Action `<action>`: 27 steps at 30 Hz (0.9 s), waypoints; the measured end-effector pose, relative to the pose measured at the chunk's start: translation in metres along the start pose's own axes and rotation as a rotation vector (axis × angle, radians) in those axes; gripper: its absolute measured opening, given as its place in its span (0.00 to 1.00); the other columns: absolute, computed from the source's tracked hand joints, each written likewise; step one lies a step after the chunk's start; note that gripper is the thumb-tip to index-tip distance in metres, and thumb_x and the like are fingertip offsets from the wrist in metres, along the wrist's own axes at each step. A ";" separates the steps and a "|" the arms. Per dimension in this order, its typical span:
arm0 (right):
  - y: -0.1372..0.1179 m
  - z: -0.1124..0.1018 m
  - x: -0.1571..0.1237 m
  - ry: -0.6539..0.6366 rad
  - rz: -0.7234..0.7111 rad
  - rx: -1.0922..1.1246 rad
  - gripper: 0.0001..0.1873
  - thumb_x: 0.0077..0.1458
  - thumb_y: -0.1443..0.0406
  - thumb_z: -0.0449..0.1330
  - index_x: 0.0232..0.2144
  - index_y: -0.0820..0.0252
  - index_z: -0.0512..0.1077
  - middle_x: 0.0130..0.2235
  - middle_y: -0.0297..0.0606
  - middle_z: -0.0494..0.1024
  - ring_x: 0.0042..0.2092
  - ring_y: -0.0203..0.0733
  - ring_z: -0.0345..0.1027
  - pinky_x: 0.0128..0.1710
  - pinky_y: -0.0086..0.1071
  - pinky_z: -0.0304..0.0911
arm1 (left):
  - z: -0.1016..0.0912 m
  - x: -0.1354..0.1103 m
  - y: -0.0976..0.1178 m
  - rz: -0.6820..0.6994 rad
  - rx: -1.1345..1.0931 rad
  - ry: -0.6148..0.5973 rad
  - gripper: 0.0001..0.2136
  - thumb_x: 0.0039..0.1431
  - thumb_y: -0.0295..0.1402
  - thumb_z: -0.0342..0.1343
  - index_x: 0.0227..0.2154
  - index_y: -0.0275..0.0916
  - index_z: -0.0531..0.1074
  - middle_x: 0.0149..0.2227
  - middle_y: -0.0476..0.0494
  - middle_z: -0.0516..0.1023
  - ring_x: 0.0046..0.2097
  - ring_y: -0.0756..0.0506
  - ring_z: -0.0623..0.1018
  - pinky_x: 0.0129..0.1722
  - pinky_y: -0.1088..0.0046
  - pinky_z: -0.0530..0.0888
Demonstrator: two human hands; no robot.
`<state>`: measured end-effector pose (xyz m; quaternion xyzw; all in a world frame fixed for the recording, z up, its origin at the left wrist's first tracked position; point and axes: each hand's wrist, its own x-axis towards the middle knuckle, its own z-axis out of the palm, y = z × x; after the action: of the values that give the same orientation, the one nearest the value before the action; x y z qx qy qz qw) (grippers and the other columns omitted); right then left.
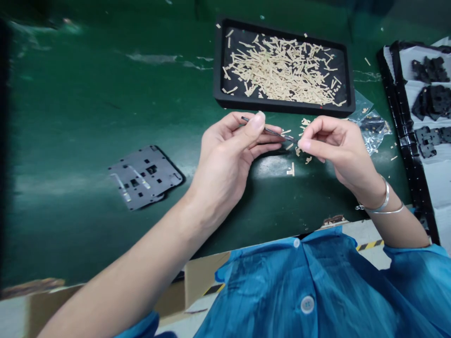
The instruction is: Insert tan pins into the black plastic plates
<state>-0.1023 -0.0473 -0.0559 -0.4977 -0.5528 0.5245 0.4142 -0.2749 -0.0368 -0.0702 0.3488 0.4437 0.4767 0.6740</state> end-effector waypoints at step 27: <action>0.008 -0.005 0.004 -0.100 0.125 0.160 0.18 0.49 0.52 0.67 0.26 0.60 0.68 0.23 0.28 0.67 0.22 0.27 0.53 0.18 0.25 0.48 | 0.000 0.000 -0.006 -0.043 -0.005 0.019 0.15 0.54 0.34 0.64 0.18 0.40 0.65 0.19 0.52 0.70 0.21 0.52 0.72 0.20 0.77 0.74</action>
<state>-0.0977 -0.0427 -0.0636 -0.4697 -0.4969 0.6162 0.3909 -0.2728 -0.0383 -0.0758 0.3333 0.4562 0.4665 0.6806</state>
